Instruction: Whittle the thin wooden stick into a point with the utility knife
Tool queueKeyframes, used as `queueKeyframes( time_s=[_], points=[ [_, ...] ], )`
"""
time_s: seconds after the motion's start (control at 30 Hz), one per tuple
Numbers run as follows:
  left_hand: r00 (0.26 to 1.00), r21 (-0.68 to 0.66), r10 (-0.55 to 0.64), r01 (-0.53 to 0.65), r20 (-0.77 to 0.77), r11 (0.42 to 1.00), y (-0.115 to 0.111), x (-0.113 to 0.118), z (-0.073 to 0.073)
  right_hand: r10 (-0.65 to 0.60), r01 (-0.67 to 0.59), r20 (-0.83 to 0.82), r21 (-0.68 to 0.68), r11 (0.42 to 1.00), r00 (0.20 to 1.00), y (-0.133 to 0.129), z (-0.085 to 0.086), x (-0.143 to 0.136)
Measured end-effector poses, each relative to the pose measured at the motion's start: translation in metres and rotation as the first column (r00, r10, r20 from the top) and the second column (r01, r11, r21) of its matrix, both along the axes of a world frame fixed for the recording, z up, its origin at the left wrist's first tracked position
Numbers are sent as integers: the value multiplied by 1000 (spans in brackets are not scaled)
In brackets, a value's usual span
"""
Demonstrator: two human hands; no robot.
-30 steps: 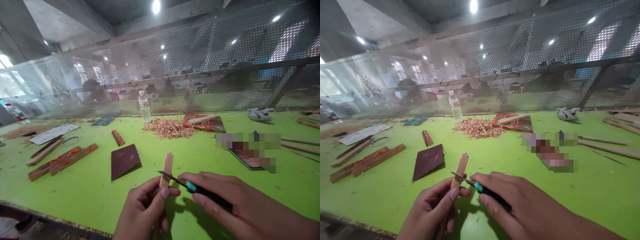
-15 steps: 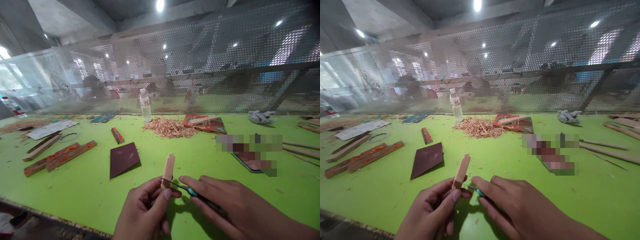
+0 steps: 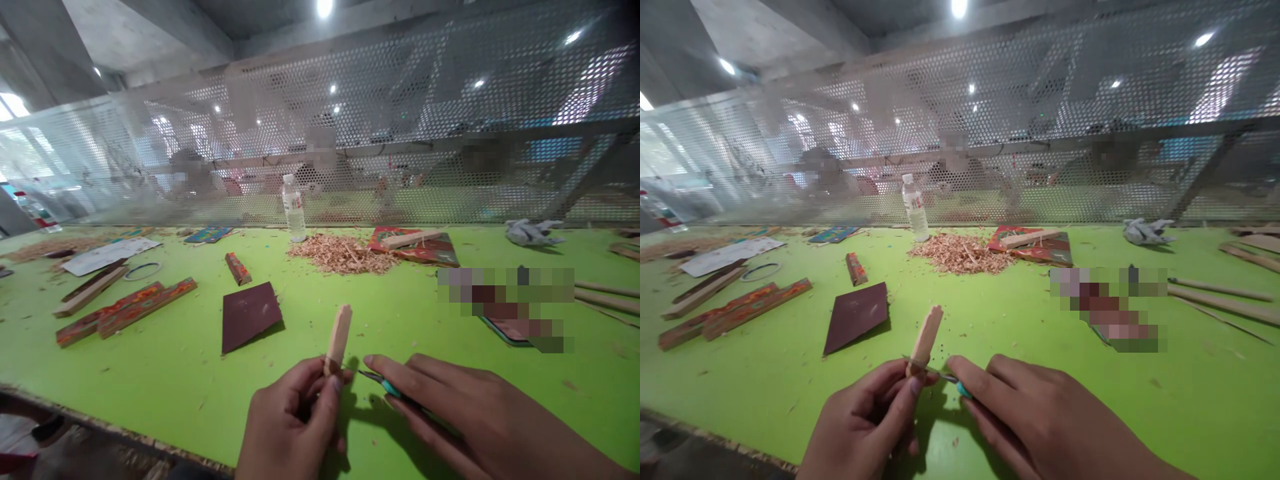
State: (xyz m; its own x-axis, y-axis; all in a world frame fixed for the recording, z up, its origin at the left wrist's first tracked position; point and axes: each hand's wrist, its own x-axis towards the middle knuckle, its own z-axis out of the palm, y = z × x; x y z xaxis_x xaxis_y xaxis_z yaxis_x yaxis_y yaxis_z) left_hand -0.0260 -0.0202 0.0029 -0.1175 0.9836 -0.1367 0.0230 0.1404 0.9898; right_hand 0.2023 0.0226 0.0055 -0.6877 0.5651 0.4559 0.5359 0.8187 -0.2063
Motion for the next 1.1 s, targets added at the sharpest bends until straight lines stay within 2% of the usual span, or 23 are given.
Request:
queueKeyframes(
  time_s=[0.13, 0.33, 0.5, 0.6, 0.73, 1.0, 1.1],
  points=[
    [998, 21, -32, 33, -63, 999, -1, -3, -3, -20, 20, 8, 25, 999, 1000, -3, 2, 0],
    [998, 16, -1, 0, 60, 1000, -1, 0, 3, -23, 22, 18, 62, 998, 1000, -3, 2, 2],
    [996, 17, -13, 11, 89, 1000, -1, -2, 5, -18, 18, -3, 82, 996, 1000, -1, 0, 4],
    [996, 1, -39, 39, 80, 999, 1, -7, 1, -14, 13, 8, 81, 997, 1000, 1, 1, 4],
    [988, -35, -131, 134, 82, 990, 3, -13, -3, 2, -5, 26, 120, 993, 1000, 4, 1, 4],
    [966, -11, -196, 200, 167, 980, 1, -10, 3, 34, -35, 13, 111, 993, 999, 3, 3, 5],
    [940, -22, -239, 251, 244, 968, 1, -13, 2, 47, -46, -5, 119, 992, 999, 3, 5, 4]
  ],
)
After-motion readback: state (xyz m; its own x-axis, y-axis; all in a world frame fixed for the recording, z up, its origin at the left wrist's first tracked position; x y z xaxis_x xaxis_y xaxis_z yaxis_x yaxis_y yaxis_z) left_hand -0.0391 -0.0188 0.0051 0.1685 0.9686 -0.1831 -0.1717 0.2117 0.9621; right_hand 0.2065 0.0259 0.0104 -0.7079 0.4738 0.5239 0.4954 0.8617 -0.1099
